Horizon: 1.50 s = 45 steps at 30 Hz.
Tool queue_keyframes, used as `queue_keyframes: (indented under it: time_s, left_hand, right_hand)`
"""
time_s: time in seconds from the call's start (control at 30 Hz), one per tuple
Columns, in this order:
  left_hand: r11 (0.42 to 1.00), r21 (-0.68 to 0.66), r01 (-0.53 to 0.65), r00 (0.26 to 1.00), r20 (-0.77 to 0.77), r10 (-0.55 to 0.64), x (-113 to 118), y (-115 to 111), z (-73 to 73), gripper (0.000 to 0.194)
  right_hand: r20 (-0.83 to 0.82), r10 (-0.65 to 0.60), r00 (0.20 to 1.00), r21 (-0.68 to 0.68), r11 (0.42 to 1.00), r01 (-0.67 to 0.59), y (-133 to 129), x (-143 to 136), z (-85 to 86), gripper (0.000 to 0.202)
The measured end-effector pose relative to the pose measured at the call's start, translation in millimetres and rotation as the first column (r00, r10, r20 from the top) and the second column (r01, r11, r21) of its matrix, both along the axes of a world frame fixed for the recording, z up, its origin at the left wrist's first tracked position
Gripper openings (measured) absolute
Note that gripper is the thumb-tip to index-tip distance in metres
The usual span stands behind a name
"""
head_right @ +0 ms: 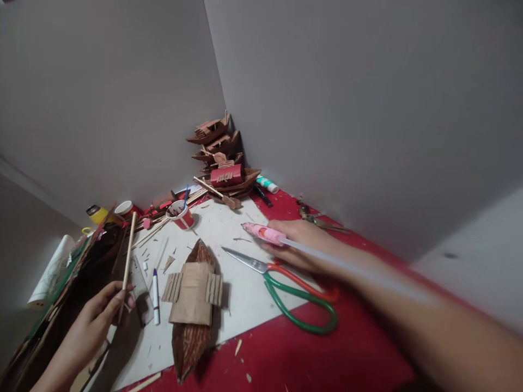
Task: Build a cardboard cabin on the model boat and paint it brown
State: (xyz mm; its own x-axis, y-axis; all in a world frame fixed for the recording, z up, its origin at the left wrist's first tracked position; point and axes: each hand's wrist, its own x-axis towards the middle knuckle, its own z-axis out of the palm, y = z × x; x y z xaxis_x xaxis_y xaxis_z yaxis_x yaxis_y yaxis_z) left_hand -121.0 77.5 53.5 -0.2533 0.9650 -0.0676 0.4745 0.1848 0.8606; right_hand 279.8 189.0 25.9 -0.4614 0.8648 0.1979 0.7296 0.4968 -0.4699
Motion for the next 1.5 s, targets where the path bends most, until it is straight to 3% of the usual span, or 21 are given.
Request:
queue_keyframes:
  time_s: [0.1, 0.23, 0.37, 0.5, 0.73, 0.83, 1.0, 1.1, 1.27, 1.33, 1.37, 1.43, 1.5]
  left_hand:
    - [0.992, 0.039, -0.118, 0.983, 0.146, 0.111, 11, -17, -3.3, 0.042]
    - [0.964, 0.063, -0.257, 0.924, 0.31, 0.225, 31, -36, -7.7, 0.041]
    - [0.944, 0.164, -0.288, 0.866, 0.465, 0.183, 59, -45, -8.8, 0.043]
    - [0.924, 0.254, -0.285, 0.802, 0.591, 0.085, 85, -42, -2.4, 0.049]
    - [0.922, 0.336, -0.19, 0.788, 0.613, -0.06, 105, -23, 21.9, 0.056]
    - [0.922, 0.358, -0.149, 0.778, 0.618, -0.114, 108, -16, 25.4, 0.057]
    - [0.954, 0.295, -0.045, 0.727, 0.665, -0.171, 109, -9, 13.1, 0.053]
    - [0.969, 0.242, 0.043, 0.692, 0.693, -0.204, 109, -12, 3.8, 0.036]
    - [0.957, 0.242, 0.158, 0.642, 0.711, -0.286, 113, -21, -0.2, 0.02]
    - [0.941, 0.232, 0.246, 0.616, 0.712, -0.337, 115, -25, 0.9, 0.018]
    - [0.928, 0.215, 0.304, 0.602, 0.711, -0.363, 116, -27, 1.4, 0.018]
    - [0.887, 0.167, 0.432, 0.573, 0.709, -0.412, 117, -30, 1.0, 0.019]
    - [0.822, 0.113, 0.558, 0.534, 0.709, -0.46, 118, -34, -1.4, 0.022]
  right_hand:
    - [0.049, -0.001, 0.999, -0.036, 0.999, 0.003, 0, -4, 5.4, 0.029]
    - [0.155, -0.046, 0.987, 0.014, 0.999, 0.044, 1, -4, 5.8, 0.027]
    - [0.253, -0.043, 0.966, 0.051, 0.998, 0.031, 3, -1, 3.5, 0.025]
    - [0.289, -0.043, 0.956, 0.044, 0.999, 0.031, 4, -2, 2.3, 0.036]
    - [0.285, -0.053, 0.957, 0.065, 0.997, 0.036, 3, 3, 5.0, 0.041]
    - [0.273, -0.076, 0.959, 0.066, 0.996, 0.06, 6, 8, 4.9, 0.042]
    - [0.277, -0.064, 0.959, 0.028, 0.998, 0.058, 12, 14, 1.7, 0.042]
    - [0.282, -0.04, 0.958, 0.012, 0.999, 0.039, 14, 17, -0.3, 0.038]
    - [0.235, -0.079, 0.969, 0.105, 0.993, 0.056, 4, 18, 10.1, 0.037]
    - [0.096, -0.039, 0.995, 0.27, 0.963, 0.012, -10, 14, 22.5, 0.029]
    - [-0.018, 0.039, 0.999, 0.405, 0.914, -0.028, -19, 11, 30.1, 0.027]
    - [-0.146, 0.231, 0.962, 0.612, 0.785, -0.096, -39, 3, 45.6, 0.021]
    - [-0.047, 0.361, 0.931, 0.731, 0.648, -0.214, -59, -8, 57.9, 0.016]
